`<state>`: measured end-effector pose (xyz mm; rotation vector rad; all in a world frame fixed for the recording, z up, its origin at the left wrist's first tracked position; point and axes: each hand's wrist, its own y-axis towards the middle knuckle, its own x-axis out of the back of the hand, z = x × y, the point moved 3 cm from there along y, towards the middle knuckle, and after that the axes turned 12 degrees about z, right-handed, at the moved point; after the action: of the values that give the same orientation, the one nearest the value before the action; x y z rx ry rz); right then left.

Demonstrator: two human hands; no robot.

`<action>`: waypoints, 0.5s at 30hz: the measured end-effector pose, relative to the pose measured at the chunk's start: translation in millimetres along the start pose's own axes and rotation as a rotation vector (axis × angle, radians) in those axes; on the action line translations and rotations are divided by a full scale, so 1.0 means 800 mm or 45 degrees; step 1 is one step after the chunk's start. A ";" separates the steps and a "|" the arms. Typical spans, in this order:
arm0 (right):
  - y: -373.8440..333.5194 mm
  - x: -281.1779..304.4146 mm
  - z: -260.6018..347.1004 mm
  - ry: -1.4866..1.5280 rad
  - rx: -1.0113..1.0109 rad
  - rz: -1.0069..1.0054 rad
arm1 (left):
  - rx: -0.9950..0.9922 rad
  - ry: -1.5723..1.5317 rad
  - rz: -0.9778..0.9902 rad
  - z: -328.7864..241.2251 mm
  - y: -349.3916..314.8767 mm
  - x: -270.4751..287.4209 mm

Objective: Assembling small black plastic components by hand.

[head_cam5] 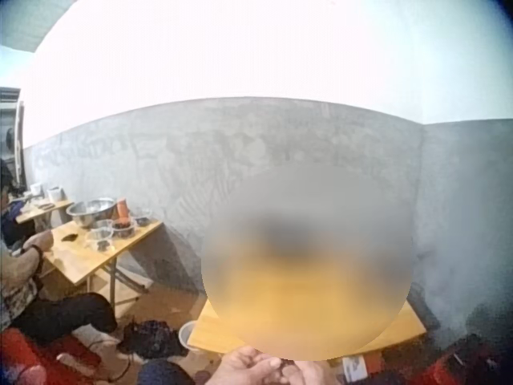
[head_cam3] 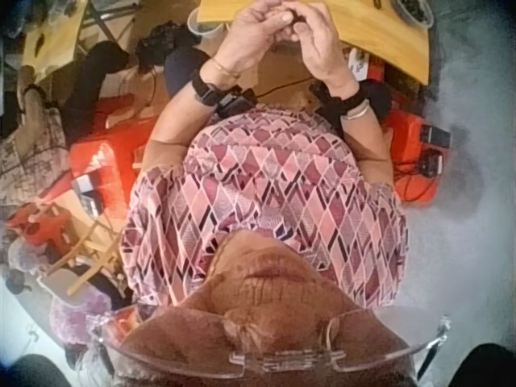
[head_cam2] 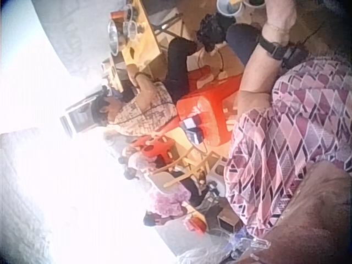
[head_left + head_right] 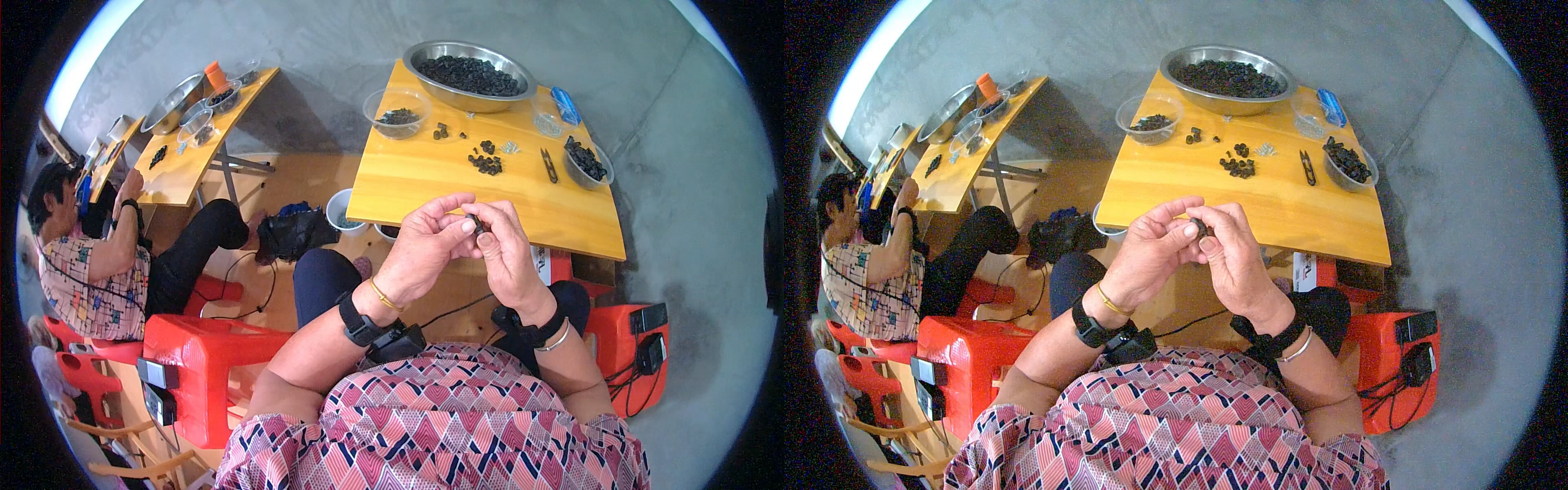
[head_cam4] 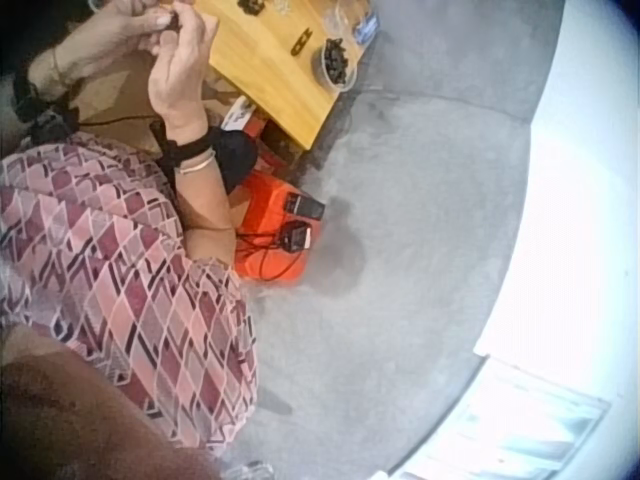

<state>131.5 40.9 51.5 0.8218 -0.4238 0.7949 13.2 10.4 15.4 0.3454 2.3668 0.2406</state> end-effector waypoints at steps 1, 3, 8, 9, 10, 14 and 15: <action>0.000 0.001 0.000 0.012 -0.003 0.005 | 0.001 0.002 0.002 -0.002 0.001 0.000; 0.001 0.004 0.002 0.006 -0.009 0.021 | 0.020 0.032 0.048 -0.005 0.001 -0.001; 0.002 -0.003 0.002 -0.036 0.011 0.005 | 0.014 0.083 0.024 -0.001 -0.003 -0.001; 0.002 -0.004 0.004 0.027 -0.019 0.010 | 0.002 0.065 0.034 -0.001 -0.004 -0.001; 0.001 -0.005 0.005 0.089 -0.050 0.016 | -0.001 0.066 0.036 0.000 -0.005 -0.001; -0.001 -0.004 0.004 0.056 -0.047 0.054 | 0.030 0.025 -0.048 0.001 -0.006 -0.003; 0.000 -0.002 0.005 0.065 -0.059 0.068 | 0.046 0.039 -0.083 0.001 -0.006 -0.004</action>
<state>130.4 37.3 52.8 0.7484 -0.4186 0.8507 15.2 4.7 15.9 0.2831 2.4103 0.1733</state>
